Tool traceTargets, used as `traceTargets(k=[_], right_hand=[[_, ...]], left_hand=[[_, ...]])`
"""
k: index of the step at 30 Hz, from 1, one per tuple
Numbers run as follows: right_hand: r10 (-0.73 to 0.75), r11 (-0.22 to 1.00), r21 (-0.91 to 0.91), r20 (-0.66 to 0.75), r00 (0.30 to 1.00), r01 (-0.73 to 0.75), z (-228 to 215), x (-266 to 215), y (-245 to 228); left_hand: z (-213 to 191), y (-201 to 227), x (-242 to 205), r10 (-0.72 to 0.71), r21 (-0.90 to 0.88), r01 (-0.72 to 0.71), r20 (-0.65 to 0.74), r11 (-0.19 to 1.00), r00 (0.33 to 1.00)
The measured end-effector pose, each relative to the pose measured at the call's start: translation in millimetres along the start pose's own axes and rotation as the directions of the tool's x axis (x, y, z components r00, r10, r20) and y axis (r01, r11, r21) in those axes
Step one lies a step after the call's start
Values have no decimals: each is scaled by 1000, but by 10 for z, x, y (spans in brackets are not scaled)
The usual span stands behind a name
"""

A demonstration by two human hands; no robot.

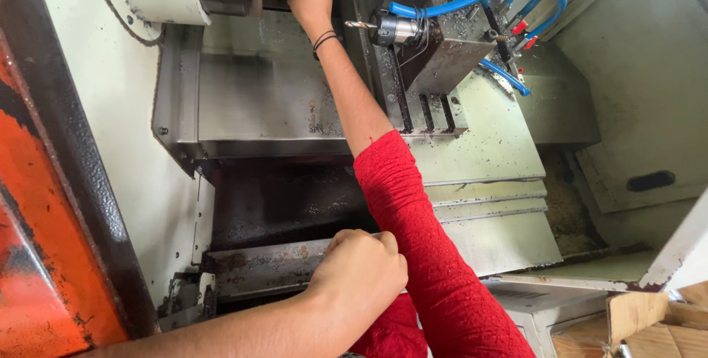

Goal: The person repeatedly picks up small metal cylindrical parts from a cardboard box and places them into the chuck of a CNC lathe. After loading each part, they briefly adjust the machine and then retrieve the part, repeating the cycle.

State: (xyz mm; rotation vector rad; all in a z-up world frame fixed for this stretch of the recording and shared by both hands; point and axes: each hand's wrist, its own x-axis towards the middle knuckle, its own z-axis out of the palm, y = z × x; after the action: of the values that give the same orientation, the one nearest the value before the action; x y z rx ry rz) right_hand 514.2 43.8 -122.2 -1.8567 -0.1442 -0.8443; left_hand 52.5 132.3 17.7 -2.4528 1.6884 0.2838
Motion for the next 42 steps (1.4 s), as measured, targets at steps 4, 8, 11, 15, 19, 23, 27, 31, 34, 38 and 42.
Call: traceTargets(k=[4,8,11,15,19,23,27,31,34,38,42], right_hand=[[-103,995,-24,-42,994,102,21,7,11],[-115,993,-16,-69,991,114,63,20,115],[-55,996,-76,-16,998,54,85,20,159],[-54,998,20,56,997,53,-16,-99,83],[-204,979,46,221,954,198,-464,-701,-317],[-67,957,264,597,799,-117,-1671,-1326,-1136],[-90,974,217,620,779,-60,-3234,-1898,-2170],[-54,942,-271,462,885,199,-4594,-2382,-2781],[-158,863,-456,163,974,216,-5492,-2657,-2853],[-544,588,-771,-152,825,246,-6887,-2557,-2538],[-445,655,-752,-309,841,70,-8103,-2215,-1920]], left_hand=[[-7,4,9,12,-4,-11,29,1000,1000],[30,11,11,23,18,-24,23,1000,999],[72,4,21,-40,41,44,-102,998,994],[85,-114,-4,-130,-44,124,-153,991,980],[-13,-247,-48,-137,7,147,-316,989,939],[-175,-313,-158,17,-72,-56,-455,996,890],[-344,-133,-224,163,22,-184,-574,983,802],[-465,-48,-215,222,34,-250,-587,968,779],[-447,-9,-185,210,171,-145,-470,975,857],[-287,62,-143,275,340,-157,-333,927,902],[-149,154,-92,360,442,-213,-283,872,889]])
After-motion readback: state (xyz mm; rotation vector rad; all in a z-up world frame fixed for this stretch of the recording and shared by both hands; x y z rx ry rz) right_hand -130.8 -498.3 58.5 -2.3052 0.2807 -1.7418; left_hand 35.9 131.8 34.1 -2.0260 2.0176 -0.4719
